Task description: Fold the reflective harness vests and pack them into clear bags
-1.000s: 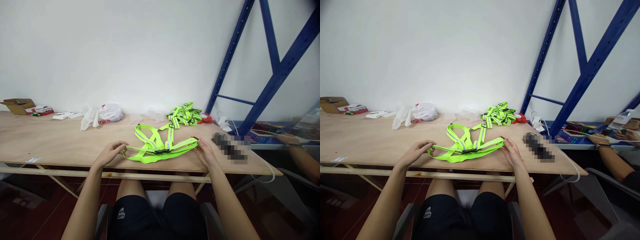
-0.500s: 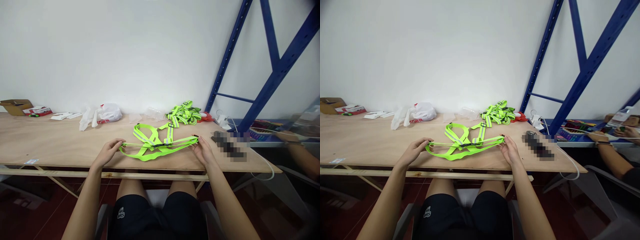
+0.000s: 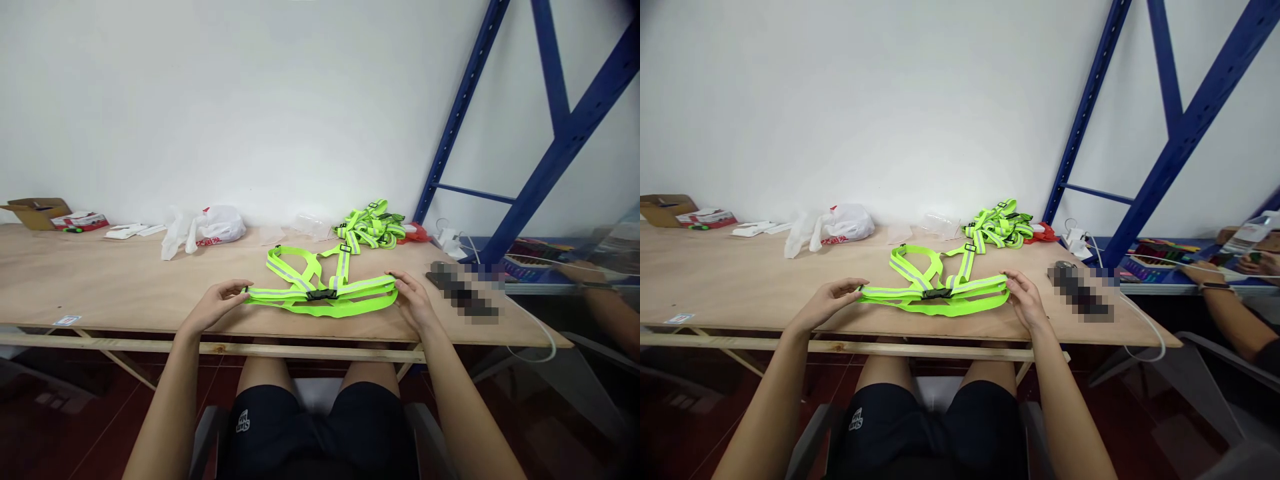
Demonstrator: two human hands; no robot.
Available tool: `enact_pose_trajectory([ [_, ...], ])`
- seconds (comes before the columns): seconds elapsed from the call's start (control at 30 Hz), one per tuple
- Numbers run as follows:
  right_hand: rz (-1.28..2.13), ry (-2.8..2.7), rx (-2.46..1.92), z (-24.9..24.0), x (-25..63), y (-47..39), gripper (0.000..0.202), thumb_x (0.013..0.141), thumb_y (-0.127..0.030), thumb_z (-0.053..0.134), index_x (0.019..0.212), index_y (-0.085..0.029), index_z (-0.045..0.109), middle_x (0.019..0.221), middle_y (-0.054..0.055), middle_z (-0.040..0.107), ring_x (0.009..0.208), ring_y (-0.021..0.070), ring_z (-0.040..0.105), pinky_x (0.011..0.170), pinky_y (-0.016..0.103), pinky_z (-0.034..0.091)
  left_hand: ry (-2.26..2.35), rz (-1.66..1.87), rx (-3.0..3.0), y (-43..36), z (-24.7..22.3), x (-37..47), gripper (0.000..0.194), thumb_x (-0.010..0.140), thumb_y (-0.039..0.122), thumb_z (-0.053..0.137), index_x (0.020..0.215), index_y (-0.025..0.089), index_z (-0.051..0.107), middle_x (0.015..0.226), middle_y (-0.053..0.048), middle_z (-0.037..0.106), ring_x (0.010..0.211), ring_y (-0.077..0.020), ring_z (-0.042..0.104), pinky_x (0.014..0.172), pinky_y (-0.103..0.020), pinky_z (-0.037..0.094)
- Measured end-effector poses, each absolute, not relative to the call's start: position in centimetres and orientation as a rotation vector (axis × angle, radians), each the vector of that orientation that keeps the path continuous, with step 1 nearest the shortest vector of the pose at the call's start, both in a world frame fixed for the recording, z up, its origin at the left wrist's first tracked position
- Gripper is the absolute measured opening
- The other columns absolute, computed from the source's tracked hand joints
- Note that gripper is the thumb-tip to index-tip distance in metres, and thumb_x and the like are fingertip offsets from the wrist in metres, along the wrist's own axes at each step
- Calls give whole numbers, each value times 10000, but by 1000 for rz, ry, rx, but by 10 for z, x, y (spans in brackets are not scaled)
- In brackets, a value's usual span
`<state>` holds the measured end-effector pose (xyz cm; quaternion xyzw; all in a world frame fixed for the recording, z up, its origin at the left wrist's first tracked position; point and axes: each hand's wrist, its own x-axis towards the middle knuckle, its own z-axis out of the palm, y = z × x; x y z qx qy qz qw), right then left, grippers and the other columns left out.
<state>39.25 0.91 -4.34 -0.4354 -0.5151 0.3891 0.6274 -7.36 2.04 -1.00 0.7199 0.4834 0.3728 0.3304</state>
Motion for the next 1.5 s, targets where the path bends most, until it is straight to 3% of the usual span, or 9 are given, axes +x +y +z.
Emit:
enact_pose_trajectory([
  [0.23, 758, -1590, -1226, -28, 412, -4, 497, 654, -513, 832, 1050, -226, 746, 1133, 91, 715, 1045, 312, 641, 881, 416, 543, 1332, 865, 1866, 13, 0, -85, 688, 672, 653, 742, 1163, 170, 726, 1209, -107, 712, 1131, -331, 625, 975, -423, 515],
  [0.53, 611, -1813, -1493, -28, 410, -8, 324, 632, -284, 779, 955, -260, 802, 995, 62, 756, 906, 298, 661, 876, 433, 525, 1471, 552, 2018, 20, -3, -71, 502, 640, 475, 709, 1059, 208, 786, 830, -31, 707, 804, -256, 646, 738, -316, 506],
  [0.67, 583, -1867, -1508, -33, 410, -3, 355, 611, -237, 764, 961, -279, 806, 1028, 56, 762, 964, 321, 658, 926, 455, 505, 1548, 531, 2107, 24, -8, -68, 461, 634, 401, 681, 1047, 230, 792, 965, -60, 713, 881, -278, 647, 820, -326, 500],
  [0.8, 486, -1890, -1547, -37, 408, -1, 438, 624, -308, 800, 1061, -287, 779, 1166, 78, 723, 1099, 355, 632, 1006, 476, 478, 1663, 561, 2191, 11, 2, -56, 617, 650, 487, 716, 1205, 217, 728, 1260, -125, 646, 1159, -366, 577, 1021, -406, 437],
  [0.9, 366, -1915, -1534, -31, 393, -4, 485, 705, -436, 779, 1161, -280, 730, 1271, 98, 672, 1196, 361, 592, 1072, 499, 439, 1532, 666, 2283, -7, 15, -30, 604, 790, 565, 629, 1294, 234, 670, 1369, -110, 591, 1266, -357, 516, 1084, -422, 394],
  [1.0, 323, -1947, -1406, -22, 364, -9, 438, 825, -454, 681, 1225, -276, 687, 1303, 90, 650, 1231, 324, 578, 1102, 478, 422, 1279, 598, 2375, -17, 15, 5, 516, 882, 532, 576, 1306, 250, 658, 1350, -95, 614, 1257, -323, 536, 1088, -396, 395],
  [1.23, 489, -2160, -1256, -29, 316, -13, 395, 873, -379, 637, 1255, -288, 682, 1376, 75, 619, 1283, 294, 558, 1105, 474, 424, 1285, 394, 2456, -8, -30, 49, 632, 898, 459, 599, 1481, 247, 477, 1594, -162, 328, 1483, -378, 257, 1170, -537, 260],
  [1.33, 534, -2203, -1313, -32, 314, -14, 357, 869, -375, 642, 1202, -272, 723, 1361, 86, 632, 1281, 312, 561, 1099, 471, 426, 1301, 325, 2462, -10, -32, 50, 635, 927, 477, 551, 1506, 245, 434, 1562, -186, 379, 1479, -379, 272, 1166, -579, 231],
  [1.5, 536, -2240, -1300, -22, 315, -19, 243, 882, -328, 613, 1055, -272, 773, 1162, 63, 711, 1096, 277, 649, 980, 385, 493, 1279, 252, 2482, -19, -21, 51, 568, 944, 450, 529, 1471, 242, 494, 1461, -187, 503, 1412, -366, 403, 1125, -530, 340],
])
